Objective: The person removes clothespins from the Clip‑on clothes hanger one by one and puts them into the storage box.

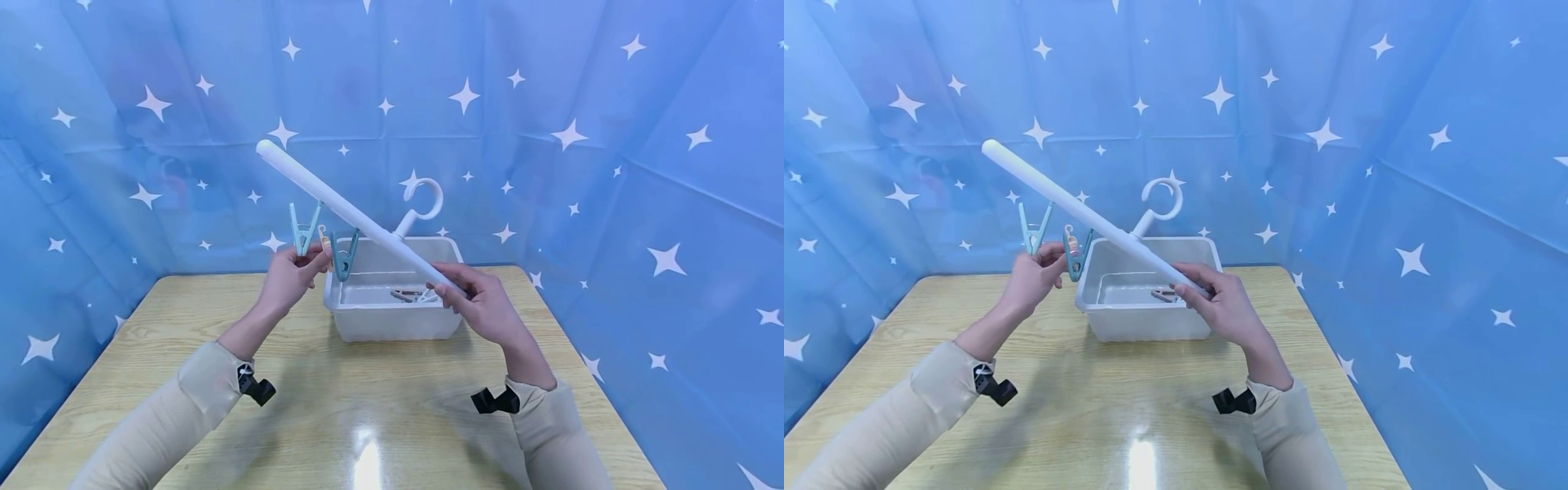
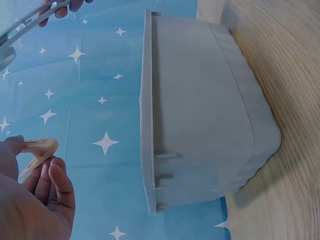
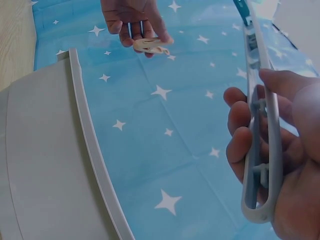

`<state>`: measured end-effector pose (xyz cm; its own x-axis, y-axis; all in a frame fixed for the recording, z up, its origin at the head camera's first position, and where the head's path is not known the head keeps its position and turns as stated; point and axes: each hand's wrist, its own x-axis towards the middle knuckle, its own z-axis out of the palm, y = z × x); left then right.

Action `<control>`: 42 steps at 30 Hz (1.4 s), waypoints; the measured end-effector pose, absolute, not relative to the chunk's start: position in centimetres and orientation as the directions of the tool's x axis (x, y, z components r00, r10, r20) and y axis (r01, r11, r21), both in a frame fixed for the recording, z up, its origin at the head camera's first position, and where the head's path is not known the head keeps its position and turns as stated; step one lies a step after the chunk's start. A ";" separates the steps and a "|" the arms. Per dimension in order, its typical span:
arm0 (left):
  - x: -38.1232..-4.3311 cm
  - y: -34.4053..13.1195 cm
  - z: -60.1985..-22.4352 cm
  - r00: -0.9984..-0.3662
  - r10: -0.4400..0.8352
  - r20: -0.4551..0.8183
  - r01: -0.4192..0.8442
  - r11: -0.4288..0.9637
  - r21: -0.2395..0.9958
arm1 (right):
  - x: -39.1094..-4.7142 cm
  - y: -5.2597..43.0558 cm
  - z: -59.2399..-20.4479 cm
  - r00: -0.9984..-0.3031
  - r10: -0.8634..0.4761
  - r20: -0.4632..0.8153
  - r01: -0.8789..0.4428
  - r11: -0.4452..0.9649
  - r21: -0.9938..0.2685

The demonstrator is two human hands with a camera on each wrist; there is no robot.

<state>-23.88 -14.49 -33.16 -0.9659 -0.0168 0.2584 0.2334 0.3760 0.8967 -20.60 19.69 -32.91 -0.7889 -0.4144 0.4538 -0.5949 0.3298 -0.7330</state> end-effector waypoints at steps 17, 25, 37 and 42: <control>-25.3 -13.9 -33.8 -0.964 0.069 0.256 0.263 0.385 0.885 | -20.4 19.8 -33.1 -0.777 -0.425 0.465 -0.610 0.322 -0.724; -25.9 -13.8 -34.2 -0.968 0.091 0.233 0.250 0.394 0.885 | -20.3 19.8 -33.0 -0.774 -0.427 0.468 -0.614 0.323 -0.721; -26.3 -13.9 -34.4 -0.978 0.107 0.180 0.209 0.434 0.877 | -20.2 19.6 -32.9 -0.779 -0.428 0.457 -0.605 0.324 -0.728; -26.5 -13.9 -34.5 -0.977 0.112 0.183 0.214 0.444 0.870 | -20.2 19.7 -32.9 -0.782 -0.424 0.456 -0.604 0.336 -0.723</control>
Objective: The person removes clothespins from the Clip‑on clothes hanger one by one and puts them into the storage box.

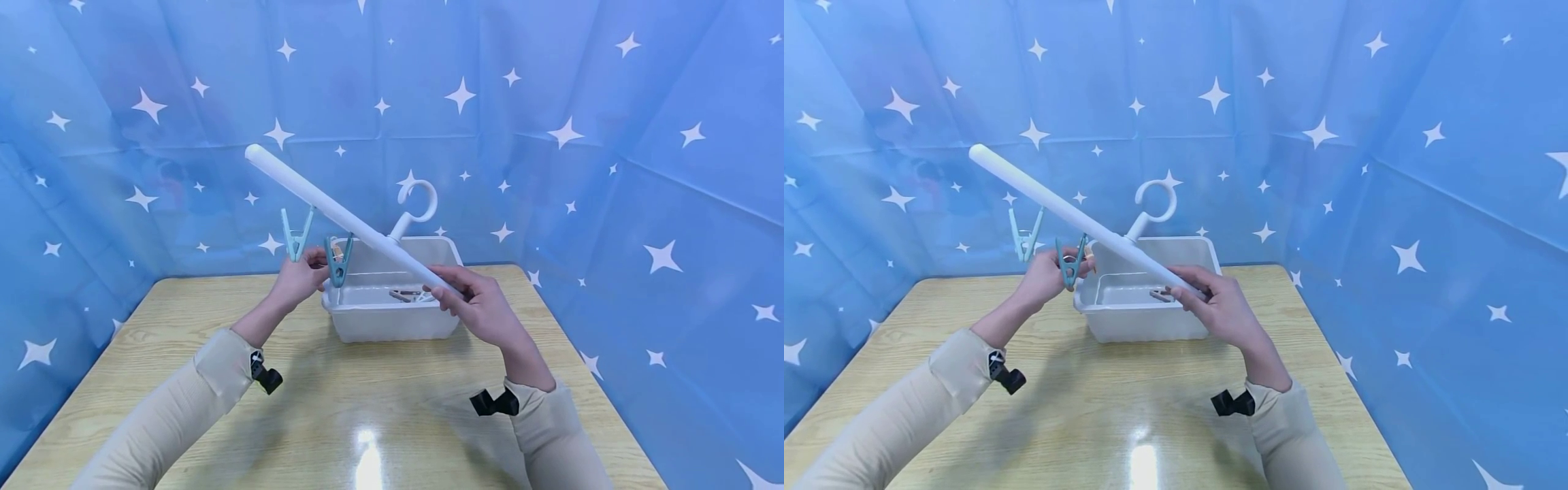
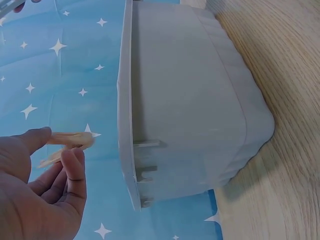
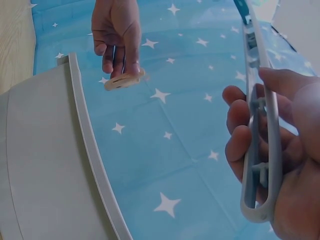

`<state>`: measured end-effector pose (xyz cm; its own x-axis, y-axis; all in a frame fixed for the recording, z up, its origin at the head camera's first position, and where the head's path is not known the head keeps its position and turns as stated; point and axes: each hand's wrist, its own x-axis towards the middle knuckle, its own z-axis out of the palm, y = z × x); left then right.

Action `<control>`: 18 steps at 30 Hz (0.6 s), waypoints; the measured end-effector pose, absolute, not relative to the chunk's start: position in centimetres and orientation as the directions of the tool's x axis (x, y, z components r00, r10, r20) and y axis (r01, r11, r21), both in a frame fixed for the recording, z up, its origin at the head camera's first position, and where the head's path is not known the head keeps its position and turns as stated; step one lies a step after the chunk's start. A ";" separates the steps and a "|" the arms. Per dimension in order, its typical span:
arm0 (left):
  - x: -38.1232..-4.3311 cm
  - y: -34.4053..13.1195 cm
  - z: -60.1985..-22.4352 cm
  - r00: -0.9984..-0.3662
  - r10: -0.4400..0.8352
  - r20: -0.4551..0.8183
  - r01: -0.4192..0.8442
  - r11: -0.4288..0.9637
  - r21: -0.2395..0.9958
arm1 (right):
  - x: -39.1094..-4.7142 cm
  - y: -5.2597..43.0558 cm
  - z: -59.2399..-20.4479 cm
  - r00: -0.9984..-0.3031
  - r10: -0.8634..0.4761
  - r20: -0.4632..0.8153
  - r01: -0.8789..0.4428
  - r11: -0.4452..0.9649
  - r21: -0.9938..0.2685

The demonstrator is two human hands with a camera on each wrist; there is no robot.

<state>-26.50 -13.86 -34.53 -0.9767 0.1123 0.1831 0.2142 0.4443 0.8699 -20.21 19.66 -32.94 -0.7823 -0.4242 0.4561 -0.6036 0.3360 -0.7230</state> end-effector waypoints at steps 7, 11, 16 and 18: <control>-26.3 -14.1 -34.6 -0.977 0.103 0.186 0.213 0.445 0.870 | -20.1 19.5 -32.8 -0.785 -0.429 0.447 -0.597 0.331 -0.731; -26.1 -14.3 -34.6 -0.974 0.108 0.201 0.228 0.441 0.868 | -20.1 19.4 -32.7 -0.786 -0.431 0.442 -0.595 0.339 -0.728; -25.6 -14.5 -34.2 -0.971 0.111 0.213 0.240 0.419 0.875 | -20.1 19.4 -32.8 -0.784 -0.430 0.447 -0.600 0.343 -0.722; -25.5 -14.5 -34.0 -0.971 0.112 0.213 0.241 0.411 0.880 | -20.1 19.4 -32.8 -0.783 -0.429 0.451 -0.602 0.337 -0.724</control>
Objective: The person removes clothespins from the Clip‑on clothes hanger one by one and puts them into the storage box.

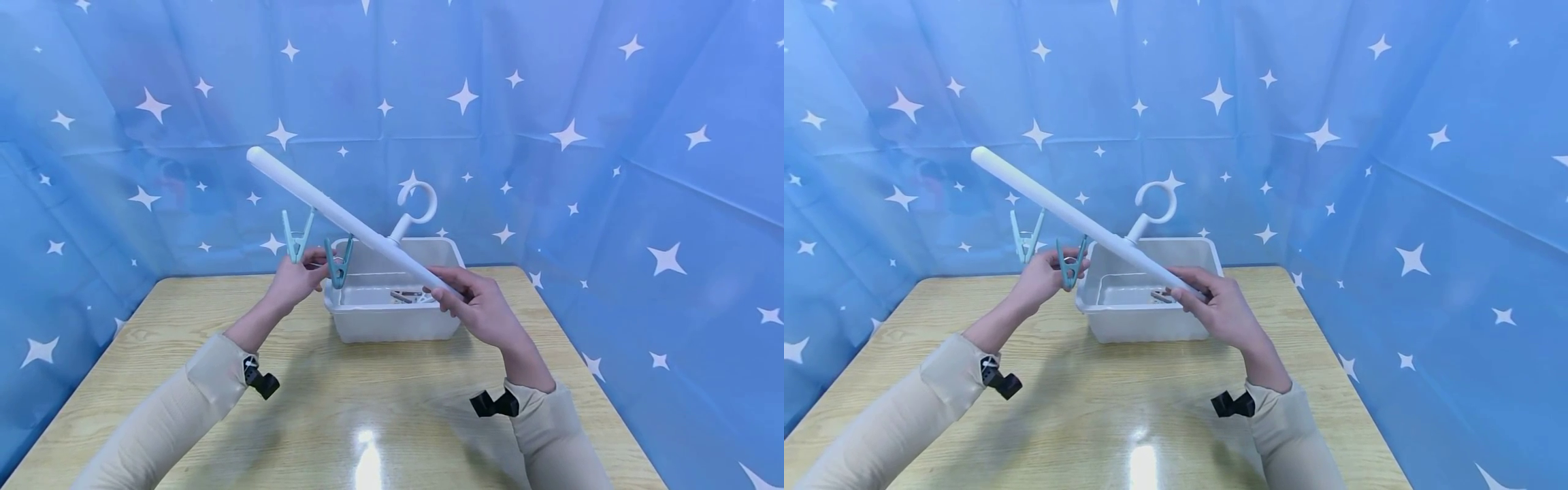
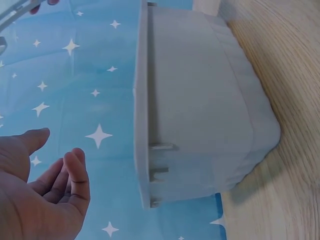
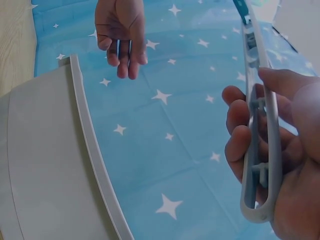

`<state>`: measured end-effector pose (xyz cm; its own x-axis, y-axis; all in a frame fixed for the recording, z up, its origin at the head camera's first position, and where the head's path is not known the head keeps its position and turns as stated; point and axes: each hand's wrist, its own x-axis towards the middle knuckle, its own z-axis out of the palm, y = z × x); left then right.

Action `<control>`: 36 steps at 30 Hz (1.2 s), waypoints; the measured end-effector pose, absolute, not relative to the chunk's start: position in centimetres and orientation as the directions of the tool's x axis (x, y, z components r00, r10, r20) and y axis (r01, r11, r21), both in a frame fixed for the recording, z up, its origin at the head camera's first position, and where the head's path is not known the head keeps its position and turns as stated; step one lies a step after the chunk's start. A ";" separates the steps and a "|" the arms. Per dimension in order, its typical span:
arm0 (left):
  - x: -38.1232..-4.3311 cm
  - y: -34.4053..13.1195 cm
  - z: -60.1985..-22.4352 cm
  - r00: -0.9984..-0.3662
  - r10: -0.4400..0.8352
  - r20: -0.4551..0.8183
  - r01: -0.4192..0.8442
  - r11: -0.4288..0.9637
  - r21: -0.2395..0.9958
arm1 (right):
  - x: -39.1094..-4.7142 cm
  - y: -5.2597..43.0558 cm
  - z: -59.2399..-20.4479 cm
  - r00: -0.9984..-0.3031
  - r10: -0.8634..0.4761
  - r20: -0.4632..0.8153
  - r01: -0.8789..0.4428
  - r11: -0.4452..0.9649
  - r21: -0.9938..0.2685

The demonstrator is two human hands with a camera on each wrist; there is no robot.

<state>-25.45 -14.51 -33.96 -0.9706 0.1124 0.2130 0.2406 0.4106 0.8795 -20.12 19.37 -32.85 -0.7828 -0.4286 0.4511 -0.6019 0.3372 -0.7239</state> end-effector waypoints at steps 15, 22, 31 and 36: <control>-24.3 -15.7 -32.9 -0.985 0.091 0.144 0.168 0.365 0.916 | -20.3 19.2 -32.9 -0.781 -0.423 0.459 -0.606 0.337 -0.720; -23.8 -15.9 -32.5 -0.981 0.104 0.163 0.190 0.363 0.912 | -20.3 19.1 -32.7 -0.789 -0.414 0.454 -0.602 0.369 -0.709; -23.3 -16.1 -32.1 -0.977 0.121 0.173 0.207 0.375 0.904 | -20.3 19.0 -32.6 -0.798 -0.397 0.453 -0.593 0.387 -0.706; -23.0 -16.1 -31.6 -0.977 0.120 0.174 0.207 0.377 0.903 | -20.4 18.9 -32.5 -0.802 -0.396 0.447 -0.589 0.402 -0.701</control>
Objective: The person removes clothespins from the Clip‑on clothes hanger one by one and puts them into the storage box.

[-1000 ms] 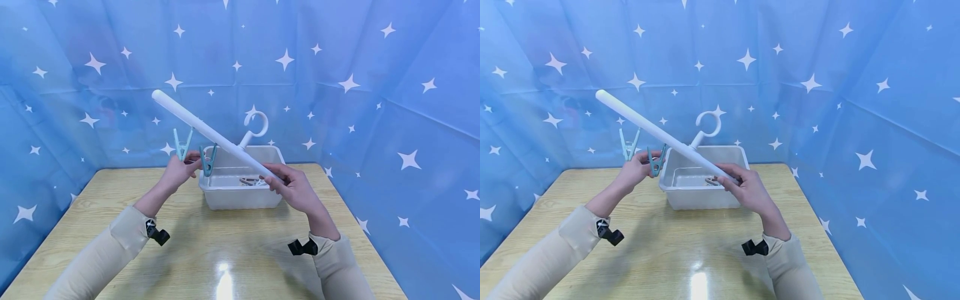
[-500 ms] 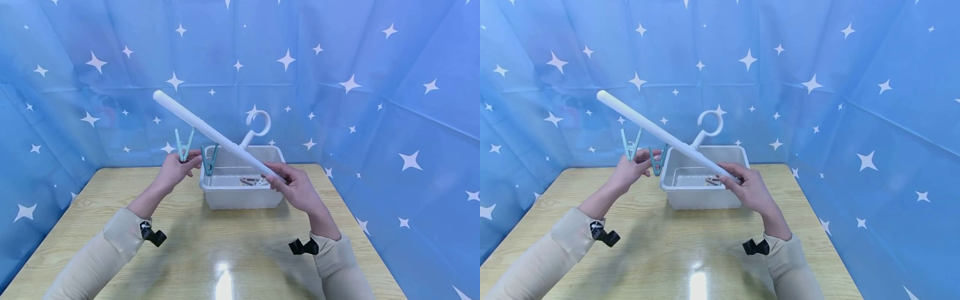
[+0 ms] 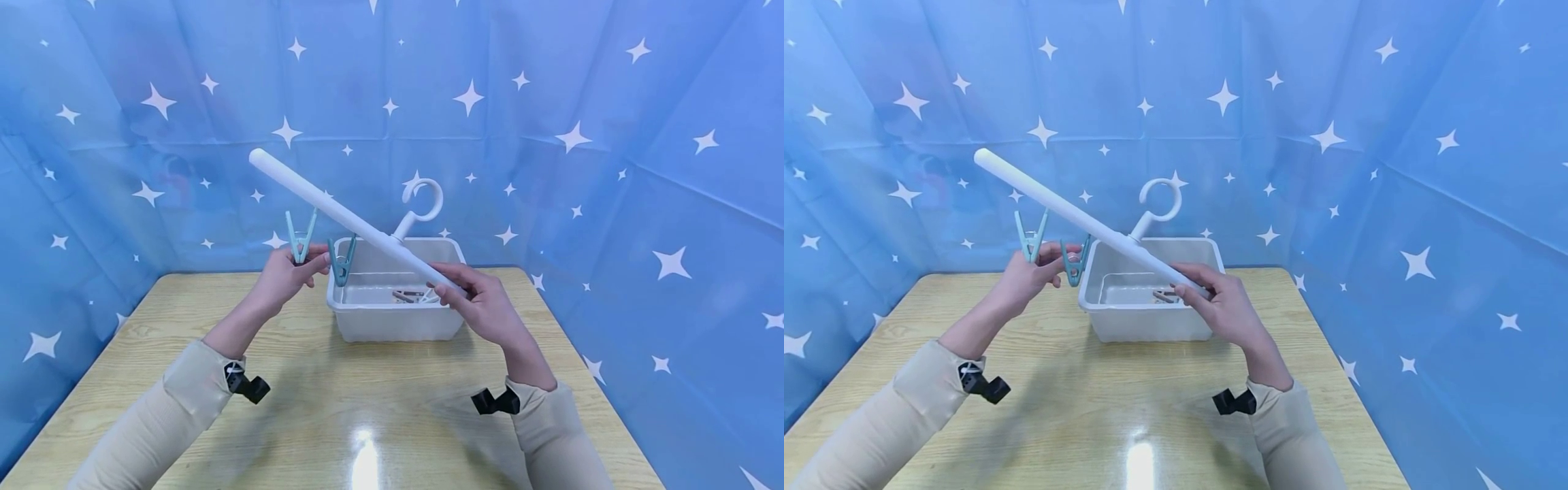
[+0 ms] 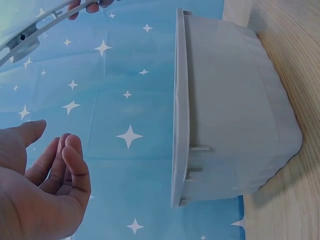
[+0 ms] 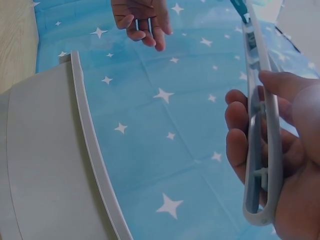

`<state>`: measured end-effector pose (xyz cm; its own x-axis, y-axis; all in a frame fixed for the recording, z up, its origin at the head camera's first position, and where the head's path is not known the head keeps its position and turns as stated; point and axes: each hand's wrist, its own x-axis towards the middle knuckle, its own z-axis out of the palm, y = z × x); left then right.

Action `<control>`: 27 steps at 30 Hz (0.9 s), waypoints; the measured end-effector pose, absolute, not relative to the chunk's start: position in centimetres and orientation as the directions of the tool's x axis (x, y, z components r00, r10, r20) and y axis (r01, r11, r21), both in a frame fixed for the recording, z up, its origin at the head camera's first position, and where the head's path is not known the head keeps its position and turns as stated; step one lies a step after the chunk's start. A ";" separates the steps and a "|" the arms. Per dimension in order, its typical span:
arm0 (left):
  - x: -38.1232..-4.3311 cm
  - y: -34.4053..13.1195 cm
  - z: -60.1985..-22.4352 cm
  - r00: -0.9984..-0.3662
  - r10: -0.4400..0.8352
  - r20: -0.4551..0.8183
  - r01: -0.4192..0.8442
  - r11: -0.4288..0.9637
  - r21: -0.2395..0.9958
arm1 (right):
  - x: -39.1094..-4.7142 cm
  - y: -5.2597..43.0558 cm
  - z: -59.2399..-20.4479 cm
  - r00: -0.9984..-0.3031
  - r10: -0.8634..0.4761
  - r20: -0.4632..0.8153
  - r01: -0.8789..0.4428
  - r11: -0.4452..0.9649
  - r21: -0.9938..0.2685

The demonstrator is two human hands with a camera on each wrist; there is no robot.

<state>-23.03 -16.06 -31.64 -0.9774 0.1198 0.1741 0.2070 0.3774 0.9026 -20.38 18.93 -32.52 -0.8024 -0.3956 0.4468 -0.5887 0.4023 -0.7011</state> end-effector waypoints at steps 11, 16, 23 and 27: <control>-22.6 -16.2 -30.8 -0.983 0.124 0.138 0.177 0.405 0.897 | -20.4 18.9 -32.4 -0.805 -0.381 0.455 -0.588 0.412 -0.696; -22.3 -16.2 -30.6 -0.983 0.136 0.127 0.170 0.384 0.907 | -20.3 19.0 -32.5 -0.807 -0.378 0.454 -0.586 0.415 -0.696; -21.8 -16.3 -30.0 -0.976 0.159 0.150 0.199 0.369 0.908 | -20.3 19.1 -32.5 -0.814 -0.360 0.455 -0.577 0.419 -0.701; -21.6 -16.3 -29.7 -0.971 0.174 0.164 0.217 0.351 0.911 | -20.4 19.2 -32.5 -0.818 -0.351 0.455 -0.572 0.422 -0.703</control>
